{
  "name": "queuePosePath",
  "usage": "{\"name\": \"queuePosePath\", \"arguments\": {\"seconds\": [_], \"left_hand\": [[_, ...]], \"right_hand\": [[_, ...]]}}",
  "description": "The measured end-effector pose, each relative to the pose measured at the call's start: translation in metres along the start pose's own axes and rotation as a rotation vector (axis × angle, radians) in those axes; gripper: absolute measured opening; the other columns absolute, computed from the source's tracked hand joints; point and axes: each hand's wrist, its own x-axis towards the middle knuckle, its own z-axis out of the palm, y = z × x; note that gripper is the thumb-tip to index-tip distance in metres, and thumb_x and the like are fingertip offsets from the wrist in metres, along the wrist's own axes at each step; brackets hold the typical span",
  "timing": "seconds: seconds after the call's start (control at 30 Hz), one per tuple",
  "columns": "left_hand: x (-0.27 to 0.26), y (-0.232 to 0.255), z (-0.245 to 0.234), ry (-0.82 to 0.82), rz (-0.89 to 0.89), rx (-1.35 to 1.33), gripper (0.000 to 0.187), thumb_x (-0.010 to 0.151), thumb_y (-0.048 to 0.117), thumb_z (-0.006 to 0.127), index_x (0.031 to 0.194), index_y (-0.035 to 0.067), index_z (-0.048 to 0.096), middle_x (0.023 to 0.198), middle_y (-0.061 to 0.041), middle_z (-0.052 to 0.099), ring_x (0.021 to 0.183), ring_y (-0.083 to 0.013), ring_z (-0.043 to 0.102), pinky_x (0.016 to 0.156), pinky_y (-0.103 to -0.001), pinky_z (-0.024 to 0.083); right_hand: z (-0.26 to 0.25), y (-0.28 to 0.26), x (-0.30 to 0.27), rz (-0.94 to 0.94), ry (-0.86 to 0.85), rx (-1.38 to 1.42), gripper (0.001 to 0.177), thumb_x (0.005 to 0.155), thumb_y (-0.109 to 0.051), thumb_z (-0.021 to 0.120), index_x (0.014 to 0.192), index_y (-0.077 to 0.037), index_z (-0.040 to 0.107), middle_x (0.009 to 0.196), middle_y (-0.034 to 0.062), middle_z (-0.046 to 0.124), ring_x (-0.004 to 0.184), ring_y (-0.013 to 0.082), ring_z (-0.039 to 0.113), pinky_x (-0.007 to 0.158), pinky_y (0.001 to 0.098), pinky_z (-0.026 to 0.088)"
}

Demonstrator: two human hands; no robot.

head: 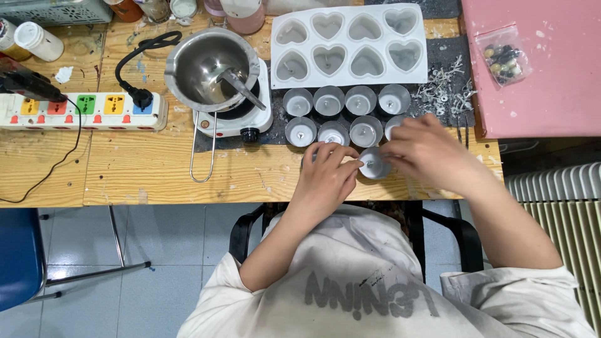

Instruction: Placing pre-cut wicks into small metal candle tins at a workbench.

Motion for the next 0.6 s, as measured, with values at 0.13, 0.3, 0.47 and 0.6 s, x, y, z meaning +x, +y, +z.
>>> {"name": "queuePosePath", "arguments": {"seconds": [0.13,0.3,0.47,0.6], "left_hand": [[0.019,0.003,-0.014,-0.006,0.026,0.015,0.024,0.090,0.015,0.073,0.114,0.012,0.072,0.121,0.000,0.063,0.122,-0.0216,0.055,0.115,-0.048,0.033],[0.070,0.008,-0.015,0.021,0.147,0.057,0.023,0.091,0.017,0.072,0.113,0.012,0.072,0.115,-0.002,0.063,0.118,-0.0230,0.056,0.109,-0.046,0.037],[0.135,0.000,0.049,-0.065,0.255,0.171,0.014,0.087,0.017,0.071,0.100,0.012,0.073,0.102,-0.004,0.065,0.108,-0.0243,0.060,0.097,-0.045,0.043],[0.178,-0.015,0.123,-0.008,0.329,0.330,0.013,0.081,0.012,0.067,0.091,0.015,0.075,0.094,0.000,0.069,0.103,-0.0213,0.063,0.087,-0.043,0.047]], "right_hand": [[-0.019,0.026,-0.026,0.074,0.131,0.068,0.016,0.084,-0.024,0.078,0.095,-0.012,0.077,0.084,0.0037,0.066,0.087,0.0215,0.060,0.083,0.0404,0.042],[-0.016,0.077,-0.062,0.337,0.364,0.092,0.012,0.099,-0.019,0.079,0.102,-0.008,0.076,0.086,0.0066,0.066,0.083,0.0221,0.060,0.079,0.0402,0.049],[0.026,0.119,-0.059,0.417,0.425,-0.036,0.013,0.096,-0.014,0.080,0.107,-0.008,0.076,0.098,0.0085,0.069,0.101,0.0272,0.063,0.093,0.0478,0.050],[0.050,0.126,-0.045,0.443,0.393,-0.178,0.031,0.083,-0.012,0.081,0.114,-0.011,0.077,0.110,0.0090,0.069,0.120,0.0338,0.059,0.099,0.0525,0.043]]}}
